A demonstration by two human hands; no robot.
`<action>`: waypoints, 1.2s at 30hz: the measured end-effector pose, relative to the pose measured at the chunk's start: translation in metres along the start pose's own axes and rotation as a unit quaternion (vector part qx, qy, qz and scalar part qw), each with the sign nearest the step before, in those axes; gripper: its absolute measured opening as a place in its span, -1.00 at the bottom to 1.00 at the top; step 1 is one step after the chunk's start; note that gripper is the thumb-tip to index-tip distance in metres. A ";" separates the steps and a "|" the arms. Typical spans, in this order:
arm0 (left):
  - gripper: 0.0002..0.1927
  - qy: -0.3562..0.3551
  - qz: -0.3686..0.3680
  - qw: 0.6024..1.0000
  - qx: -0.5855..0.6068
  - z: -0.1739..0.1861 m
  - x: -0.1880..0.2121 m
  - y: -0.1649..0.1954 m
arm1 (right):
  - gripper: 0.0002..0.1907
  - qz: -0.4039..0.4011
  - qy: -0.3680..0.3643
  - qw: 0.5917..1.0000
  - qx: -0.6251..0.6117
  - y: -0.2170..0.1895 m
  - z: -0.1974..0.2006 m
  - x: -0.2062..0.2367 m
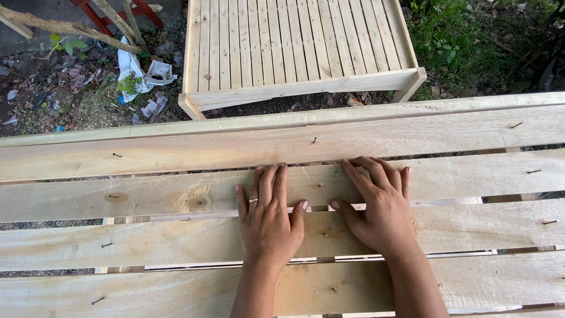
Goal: The person aligns wooden slats across a large wooden frame on the ground, pressing them into place by hand, and uses a claw hammer to drive nails into the slats, working along the frame and repositioning slats as they go.
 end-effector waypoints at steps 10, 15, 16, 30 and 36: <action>-0.26 0.003 0.008 1.000 0.018 -0.001 0.002 -0.002 | -0.23 -0.027 -0.001 1.000 0.004 0.003 -0.003 0.003; -0.28 0.003 0.006 1.000 0.012 -0.001 0.001 -0.002 | -0.24 -0.027 0.004 1.000 0.006 0.004 -0.003 0.003; -0.28 0.005 0.004 1.000 0.012 -0.002 0.002 -0.002 | -0.24 -0.028 0.002 1.000 0.004 0.004 -0.003 0.003; -0.41 0.060 -0.012 0.997 -0.039 -0.005 0.001 -0.001 | -0.05 0.035 -0.022 0.999 0.010 0.000 -0.002 0.004; -0.44 0.073 -0.022 0.996 -0.043 -0.002 0.001 0.000 | -0.09 0.053 -0.011 0.998 0.014 -0.001 -0.002 0.004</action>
Point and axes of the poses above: each hand's wrist, its own x-axis away from the middle knuckle, its own z-axis out of the back of the hand, y = z × x, the point moved 6 cm from there along -x, towards the middle knuckle, and after that the axes turned 7 degrees about -x, right-handed, at the moved point
